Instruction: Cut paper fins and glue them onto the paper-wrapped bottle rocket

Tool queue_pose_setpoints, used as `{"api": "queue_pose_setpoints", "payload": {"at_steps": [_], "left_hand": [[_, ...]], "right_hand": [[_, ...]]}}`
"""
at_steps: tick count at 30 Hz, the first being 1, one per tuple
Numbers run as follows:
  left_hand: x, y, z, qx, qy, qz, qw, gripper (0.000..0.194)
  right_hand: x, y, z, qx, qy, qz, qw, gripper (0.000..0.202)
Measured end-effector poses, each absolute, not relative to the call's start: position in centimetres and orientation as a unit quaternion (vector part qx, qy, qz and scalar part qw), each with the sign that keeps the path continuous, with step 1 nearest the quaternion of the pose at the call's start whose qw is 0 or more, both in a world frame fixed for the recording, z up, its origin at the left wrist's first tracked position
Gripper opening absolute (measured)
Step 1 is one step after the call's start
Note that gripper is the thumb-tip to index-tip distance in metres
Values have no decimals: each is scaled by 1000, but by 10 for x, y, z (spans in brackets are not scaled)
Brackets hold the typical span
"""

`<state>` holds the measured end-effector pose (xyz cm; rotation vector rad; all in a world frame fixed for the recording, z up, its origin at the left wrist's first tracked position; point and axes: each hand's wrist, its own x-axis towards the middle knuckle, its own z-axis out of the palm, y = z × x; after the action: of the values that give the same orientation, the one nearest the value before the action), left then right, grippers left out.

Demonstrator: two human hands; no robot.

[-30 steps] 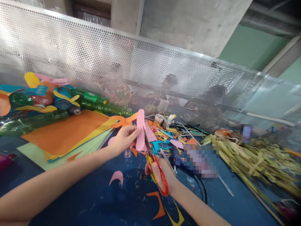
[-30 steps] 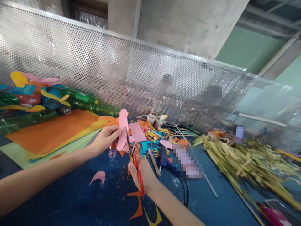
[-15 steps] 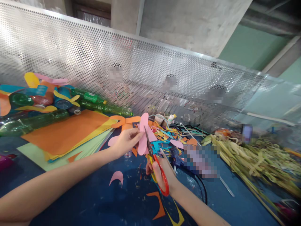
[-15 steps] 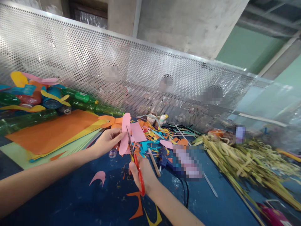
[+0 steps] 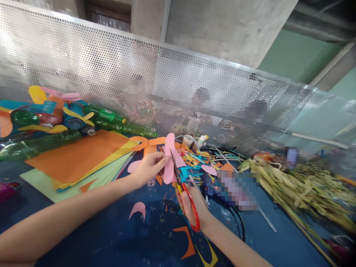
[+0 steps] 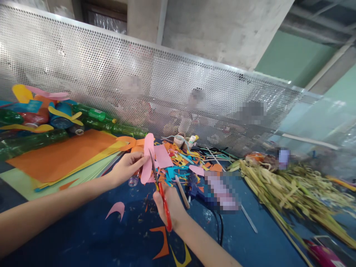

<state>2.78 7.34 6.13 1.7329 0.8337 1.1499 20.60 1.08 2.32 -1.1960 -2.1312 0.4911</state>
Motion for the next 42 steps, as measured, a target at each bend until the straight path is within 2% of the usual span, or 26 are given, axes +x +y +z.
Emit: {"api": "queue_pose_setpoints", "payload": {"at_steps": [3, 9, 26, 31, 36, 42], "left_hand": [[28, 73, 61, 696, 329, 463, 439, 35], [29, 73, 62, 684, 335, 465, 451, 35], [33, 73, 53, 690, 298, 439, 493, 37], [34, 72, 48, 698, 292, 428, 494, 41], [35, 70, 46, 693, 296, 412, 512, 43], [35, 70, 49, 685, 299, 411, 522, 42]], "right_hand": [[206, 11, 22, -457, -808, 195, 315, 56], [207, 11, 15, -448, -772, 290, 346, 53], [197, 8, 15, -401, -705, 399, 428, 49], [196, 11, 13, -398, -690, 431, 425, 52], [199, 13, 8, -401, -691, 419, 432, 52], [202, 9, 16, -426, -725, 364, 401, 50]]}}
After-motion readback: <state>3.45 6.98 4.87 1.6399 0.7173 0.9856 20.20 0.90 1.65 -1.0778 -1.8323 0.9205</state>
